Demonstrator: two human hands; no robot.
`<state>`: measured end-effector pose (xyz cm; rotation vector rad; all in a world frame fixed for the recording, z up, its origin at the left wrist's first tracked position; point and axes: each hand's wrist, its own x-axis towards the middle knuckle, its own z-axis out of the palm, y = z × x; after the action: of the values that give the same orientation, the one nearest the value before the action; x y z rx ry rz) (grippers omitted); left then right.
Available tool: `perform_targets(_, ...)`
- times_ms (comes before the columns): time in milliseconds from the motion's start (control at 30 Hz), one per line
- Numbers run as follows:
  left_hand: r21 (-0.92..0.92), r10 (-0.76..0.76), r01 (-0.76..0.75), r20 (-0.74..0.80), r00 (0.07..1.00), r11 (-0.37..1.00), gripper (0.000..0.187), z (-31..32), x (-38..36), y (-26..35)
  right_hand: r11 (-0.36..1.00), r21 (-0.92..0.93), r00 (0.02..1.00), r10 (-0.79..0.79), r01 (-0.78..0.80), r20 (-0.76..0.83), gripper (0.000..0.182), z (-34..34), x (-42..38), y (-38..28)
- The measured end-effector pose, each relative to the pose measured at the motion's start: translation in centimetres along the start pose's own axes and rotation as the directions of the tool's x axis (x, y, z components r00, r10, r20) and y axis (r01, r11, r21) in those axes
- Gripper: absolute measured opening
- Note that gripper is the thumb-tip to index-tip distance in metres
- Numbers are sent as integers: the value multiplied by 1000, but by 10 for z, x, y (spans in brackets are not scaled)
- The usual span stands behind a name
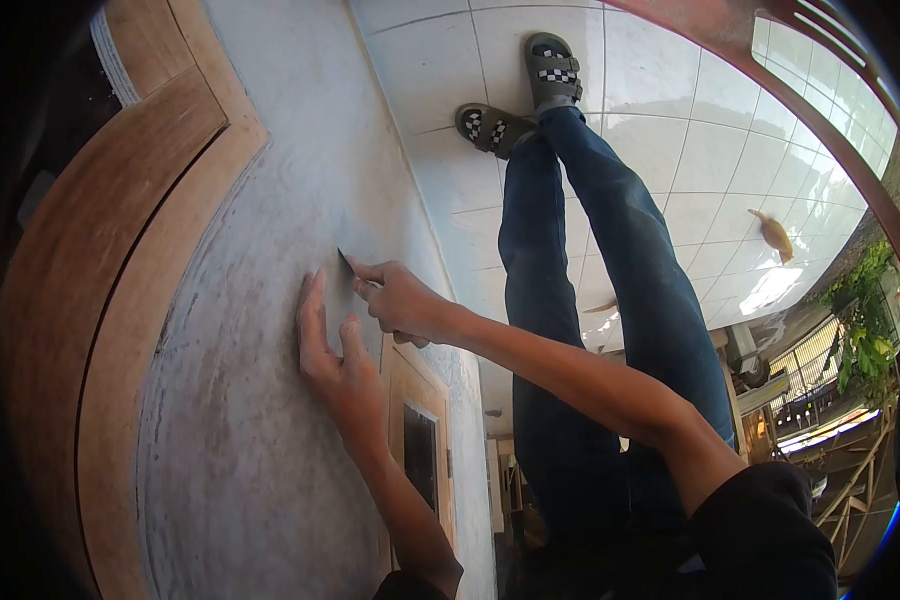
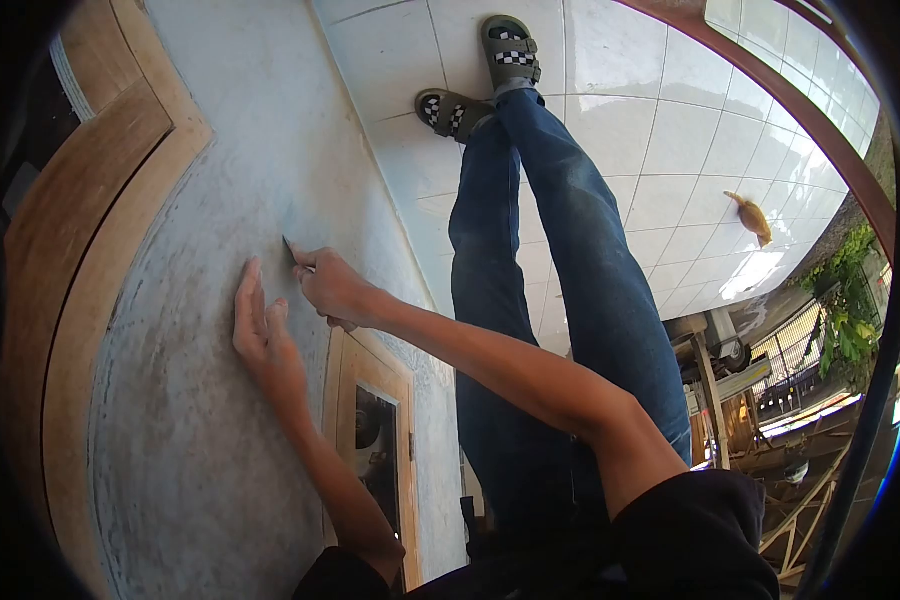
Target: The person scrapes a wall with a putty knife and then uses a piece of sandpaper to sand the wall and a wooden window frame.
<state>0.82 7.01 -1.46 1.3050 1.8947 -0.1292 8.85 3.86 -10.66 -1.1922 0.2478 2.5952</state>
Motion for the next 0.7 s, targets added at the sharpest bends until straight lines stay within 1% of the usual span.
perform_targets(33, -8, 0, 0, 4, 1000, 1000, 50, 0, 0, 0, 1000, 3, 1000, 2, -2, -1, 50, -1, 1, 1)
perform_targets(100, -17, -4, 4, 17, 1000, 1000, 52, 1, -2, -1, 999, -48, 999, -22, 19, -44, 47, -4, 4, 3)
perform_targets(133, -14, -11, 11, 13, 1000, 1000, 52, 1, -1, -2, 999, 32, 1000, -6, 7, -27, 48, -13, 11, -1)
perform_targets(167, -11, -16, 16, 5, 1000, 1000, 52, 2, 0, -2, 999, 32, 999, -11, 12, -30, 48, -13, 13, -1)
perform_targets(233, -29, -6, 7, 4, 1000, 1000, 52, 1, 0, -2, 997, 69, 999, 31, -29, -29, 52, -10, 15, -7)
perform_targets(267, -47, -6, 6, 4, 1000, 999, 52, 1, 0, -2, 1000, 10, 1000, 21, -21, -11, 52, -4, 8, -1)
perform_targets(300, -45, -8, 8, 3, 1000, 999, 52, 1, 1, -3, 999, 29, 1000, -25, 25, -9, 49, 3, -1, 3)
perform_targets(367, 19, 20, -20, 10, 1000, 1000, 51, 1, 0, -3, 999, -11, 998, -41, 40, -38, 45, 4, -1, 10)
perform_targets(400, 17, 21, -21, 14, 1000, 1000, 51, 2, 0, -4, 999, -9, 998, -41, 40, -41, 45, -3, 6, 10)
perform_targets(467, 24, 8, -8, 2, 1000, 1000, 51, 2, 0, -5, 998, 64, 996, 24, -19, -90, 44, -17, 26, 3)
perform_targets(500, 26, 13, -13, -6, 1000, 1000, 51, 1, 1, -4, 998, 61, 996, 17, -12, -85, 44, -17, 27, 2)
perform_targets(567, -53, -17, 18, 16, 1000, 998, 51, 0, 1, -4, 995, 99, 999, -3, 7, -43, 43, -15, 26, 7)
perform_targets(600, -51, -18, 19, 13, 1000, 998, 51, 1, 1, -3, 999, 44, 999, -11, 13, -49, 44, -7, 11, 7)
perform_targets(633, -43, -21, 21, 7, 1000, 999, 51, 2, 1, -2, 998, 44, 998, -42, 44, -38, 44, -2, 5, 12)
perform_targets(700, -38, -27, 27, 6, 1000, 999, 51, 4, 0, -2, 998, 45, 998, -52, 53, -25, 43, -3, 4, 13)
